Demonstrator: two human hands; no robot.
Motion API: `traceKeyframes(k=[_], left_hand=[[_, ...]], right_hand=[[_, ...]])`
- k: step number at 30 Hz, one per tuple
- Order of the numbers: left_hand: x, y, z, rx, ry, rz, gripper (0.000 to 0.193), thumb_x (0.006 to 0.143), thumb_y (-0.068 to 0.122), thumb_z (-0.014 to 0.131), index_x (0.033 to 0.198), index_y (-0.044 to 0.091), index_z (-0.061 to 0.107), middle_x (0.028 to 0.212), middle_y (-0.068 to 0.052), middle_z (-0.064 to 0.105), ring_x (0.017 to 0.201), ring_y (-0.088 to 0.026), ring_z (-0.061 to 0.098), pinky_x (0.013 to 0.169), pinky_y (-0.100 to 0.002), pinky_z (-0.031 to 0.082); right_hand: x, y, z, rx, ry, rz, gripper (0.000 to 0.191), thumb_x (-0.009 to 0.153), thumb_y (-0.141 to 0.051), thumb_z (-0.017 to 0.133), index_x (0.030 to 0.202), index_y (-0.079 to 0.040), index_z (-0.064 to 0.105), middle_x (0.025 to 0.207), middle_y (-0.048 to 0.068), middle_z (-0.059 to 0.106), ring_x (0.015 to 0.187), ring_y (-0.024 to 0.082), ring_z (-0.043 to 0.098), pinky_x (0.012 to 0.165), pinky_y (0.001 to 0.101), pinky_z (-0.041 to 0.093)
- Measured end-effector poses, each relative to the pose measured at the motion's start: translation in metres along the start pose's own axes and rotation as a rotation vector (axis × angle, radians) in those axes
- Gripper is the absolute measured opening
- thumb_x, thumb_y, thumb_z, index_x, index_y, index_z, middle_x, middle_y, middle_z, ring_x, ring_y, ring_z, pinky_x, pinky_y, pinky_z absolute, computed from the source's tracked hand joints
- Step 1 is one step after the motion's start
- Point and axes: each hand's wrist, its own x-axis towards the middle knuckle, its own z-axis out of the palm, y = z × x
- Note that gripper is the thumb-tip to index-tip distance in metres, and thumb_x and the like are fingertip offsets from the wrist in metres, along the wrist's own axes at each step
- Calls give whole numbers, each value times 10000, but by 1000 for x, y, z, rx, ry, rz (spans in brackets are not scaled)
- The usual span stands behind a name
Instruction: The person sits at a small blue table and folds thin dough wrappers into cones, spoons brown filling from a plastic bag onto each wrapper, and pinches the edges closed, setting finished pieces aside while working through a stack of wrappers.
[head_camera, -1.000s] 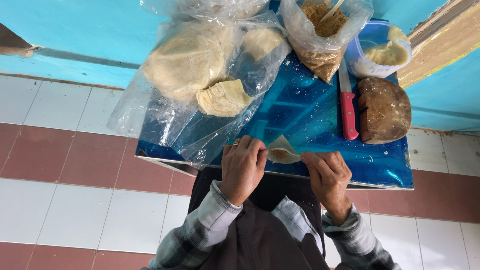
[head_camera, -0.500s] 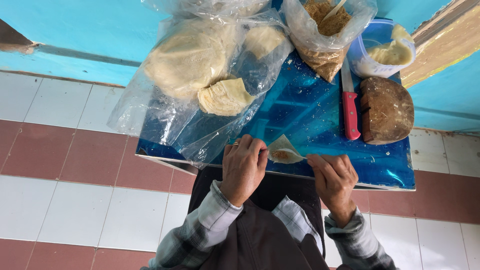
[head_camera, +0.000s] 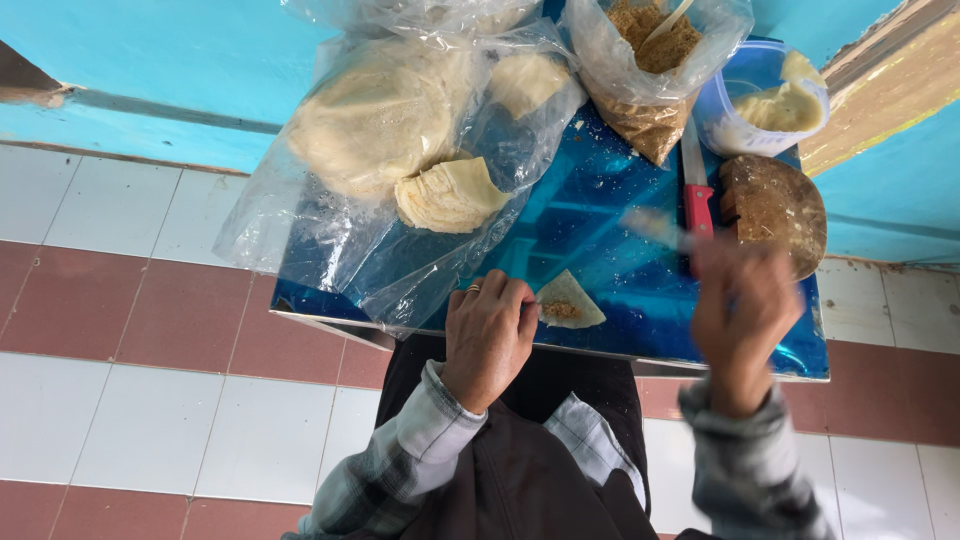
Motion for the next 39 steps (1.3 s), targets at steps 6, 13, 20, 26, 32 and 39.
traceKeyframes(k=[6, 13, 20, 26, 32, 39], left_hand=[[3, 3, -5, -26, 42, 13, 167, 839, 127, 761, 851, 106, 596, 859, -54, 600, 823, -275, 644, 722, -433, 441], [5, 5, -3, -105, 19, -18, 144, 879, 126, 747, 878, 121, 603, 826, -28, 651, 797, -259, 652, 743, -422, 453], [-1, -1, 3, -192, 68, 42, 303, 838, 114, 793, 1068, 118, 597, 930, 0, 709, 855, -263, 674, 783, -418, 455], [-8, -4, 0, -221, 59, 83, 385, 832, 80, 793, 1168, 127, 611, 983, 31, 741, 870, -225, 681, 780, -397, 438], [-8, -5, -5, -184, 35, 147, 327, 848, 105, 799, 1124, 148, 628, 995, 46, 740, 895, -209, 674, 807, -385, 447], [-7, -11, -5, -155, -30, 230, 339, 856, 102, 773, 1168, 120, 642, 1020, 3, 731, 944, -234, 671, 828, -399, 465]], right_hand=[[133, 94, 65, -556, -127, -189, 299, 927, -4, 633, 1121, -157, 800, 1028, 99, 642, 1028, 286, 618, 777, 407, 490], [176, 108, 121, -618, -352, -350, 241, 812, -68, 683, 1009, -139, 800, 1074, 118, 662, 1114, 310, 587, 861, 460, 462], [41, -14, 20, -45, -320, 139, 144, 961, -244, 768, 1020, -113, 777, 980, 76, 743, 796, 271, 689, 654, 381, 526], [-30, -84, 8, -16, -357, 421, 223, 822, -244, 824, 997, -115, 773, 926, 59, 703, 737, 204, 687, 613, 346, 531], [-27, -88, 20, 18, -371, 440, 157, 832, -191, 806, 949, -97, 760, 922, 66, 713, 694, 207, 685, 582, 331, 511], [-33, -84, 27, 243, -331, 567, 226, 821, -136, 826, 995, -74, 697, 878, 48, 731, 714, 157, 705, 555, 305, 521]])
